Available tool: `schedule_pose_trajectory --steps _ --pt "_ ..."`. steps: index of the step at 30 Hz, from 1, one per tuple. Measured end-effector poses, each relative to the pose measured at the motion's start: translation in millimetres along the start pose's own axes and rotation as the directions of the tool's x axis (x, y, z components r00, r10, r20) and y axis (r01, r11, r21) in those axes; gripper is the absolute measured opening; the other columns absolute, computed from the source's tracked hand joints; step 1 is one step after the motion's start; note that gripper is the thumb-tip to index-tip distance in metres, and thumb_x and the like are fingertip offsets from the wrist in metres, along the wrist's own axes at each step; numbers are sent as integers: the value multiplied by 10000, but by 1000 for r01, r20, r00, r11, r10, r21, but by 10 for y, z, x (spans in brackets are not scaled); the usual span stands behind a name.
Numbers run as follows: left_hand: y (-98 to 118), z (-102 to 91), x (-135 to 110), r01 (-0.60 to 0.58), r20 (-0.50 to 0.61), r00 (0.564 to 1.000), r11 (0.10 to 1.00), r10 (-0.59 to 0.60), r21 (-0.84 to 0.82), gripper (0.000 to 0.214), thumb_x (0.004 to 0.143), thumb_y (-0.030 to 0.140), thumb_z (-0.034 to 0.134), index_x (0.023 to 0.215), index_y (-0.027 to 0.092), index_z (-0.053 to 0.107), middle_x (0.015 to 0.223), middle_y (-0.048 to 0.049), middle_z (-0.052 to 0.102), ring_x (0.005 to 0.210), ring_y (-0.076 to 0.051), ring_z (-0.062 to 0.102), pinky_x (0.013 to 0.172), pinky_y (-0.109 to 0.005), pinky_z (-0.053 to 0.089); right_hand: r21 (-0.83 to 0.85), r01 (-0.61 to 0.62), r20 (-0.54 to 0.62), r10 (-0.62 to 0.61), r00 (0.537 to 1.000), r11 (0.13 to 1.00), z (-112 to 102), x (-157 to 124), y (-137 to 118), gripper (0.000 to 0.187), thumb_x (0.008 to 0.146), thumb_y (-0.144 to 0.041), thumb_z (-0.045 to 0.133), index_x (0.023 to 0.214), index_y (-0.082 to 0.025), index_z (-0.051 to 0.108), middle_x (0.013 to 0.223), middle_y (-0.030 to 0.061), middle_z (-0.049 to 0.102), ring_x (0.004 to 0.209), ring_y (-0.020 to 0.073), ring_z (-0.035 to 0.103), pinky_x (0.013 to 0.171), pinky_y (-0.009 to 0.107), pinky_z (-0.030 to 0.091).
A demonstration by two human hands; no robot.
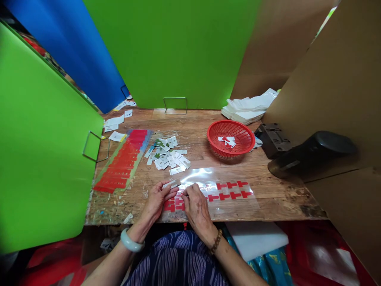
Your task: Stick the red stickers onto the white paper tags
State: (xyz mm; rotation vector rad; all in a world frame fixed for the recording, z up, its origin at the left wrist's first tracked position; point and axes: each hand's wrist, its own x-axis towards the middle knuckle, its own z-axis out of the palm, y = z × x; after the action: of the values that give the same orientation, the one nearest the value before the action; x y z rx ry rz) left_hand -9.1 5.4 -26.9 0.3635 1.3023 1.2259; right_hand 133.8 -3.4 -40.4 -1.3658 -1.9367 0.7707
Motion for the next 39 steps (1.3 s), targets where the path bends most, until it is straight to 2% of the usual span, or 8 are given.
schedule_pose_trajectory --steps 5,9,13,17,21,27,33,39 --pt "-5 2 13 0 4 1000 1000 0 -4 114 762 80 594 854 104 531 737 -93 689 673 -163 685 648 -235 540 -1 22 -16 -22 1000 1000 6 -38 -49 133 853 -123 400 767 -199 465 783 30 480 746 169 459 699 307 387" --pt "-9 16 11 -9 -15 1000 1000 9 3 144 743 90 621 854 111 533 744 -91 689 657 -157 682 645 -236 539 81 82 40 -85 996 993 -51 -77 -69 149 867 -127 386 762 -201 462 788 31 496 755 167 458 706 306 387" --pt "19 22 7 10 -18 1000 1000 -10 9 189 744 77 614 909 110 528 752 -97 689 668 -158 683 655 -237 539 190 103 47 -114 992 976 -87 -80 -61 136 861 -153 417 745 -201 469 787 29 518 767 164 471 726 304 393" --pt "66 -2 16 58 26 998 998 -58 11 192 760 35 566 937 97 522 759 -112 691 660 -162 684 634 -231 544 344 -3 -1 4 1000 939 -111 -47 -18 112 860 -202 439 756 -195 482 767 12 527 739 142 495 699 266 408" --pt "128 -19 -43 109 132 985 994 -109 9 180 760 50 569 933 89 540 800 -128 695 658 -163 685 643 -239 550 415 -106 -64 145 987 904 -193 20 -14 111 802 -273 545 746 -190 498 702 -9 528 654 127 497 625 240 412" --pt "247 28 -247 139 246 958 989 -149 55 210 746 111 620 950 94 570 815 -131 702 696 -179 689 685 -254 551 385 -120 -92 167 982 915 -335 106 -126 133 777 -272 567 689 -185 519 665 -13 541 627 123 504 605 236 405" --pt "279 93 -324 133 242 958 985 -157 113 192 779 108 574 970 87 563 769 -133 706 695 -184 690 681 -254 549 403 -136 -27 160 987 905 -330 100 -180 115 779 -258 562 702 -187 514 662 -24 532 586 108 493 545 213 392" --pt "280 124 -331 121 225 963 982 -151 143 186 776 113 578 959 78 569 796 -147 705 676 -180 689 647 -243 551 337 -66 -76 97 992 939 -328 96 -215 94 791 -205 532 700 -183 522 657 -23 533 606 110 496 559 209 384"
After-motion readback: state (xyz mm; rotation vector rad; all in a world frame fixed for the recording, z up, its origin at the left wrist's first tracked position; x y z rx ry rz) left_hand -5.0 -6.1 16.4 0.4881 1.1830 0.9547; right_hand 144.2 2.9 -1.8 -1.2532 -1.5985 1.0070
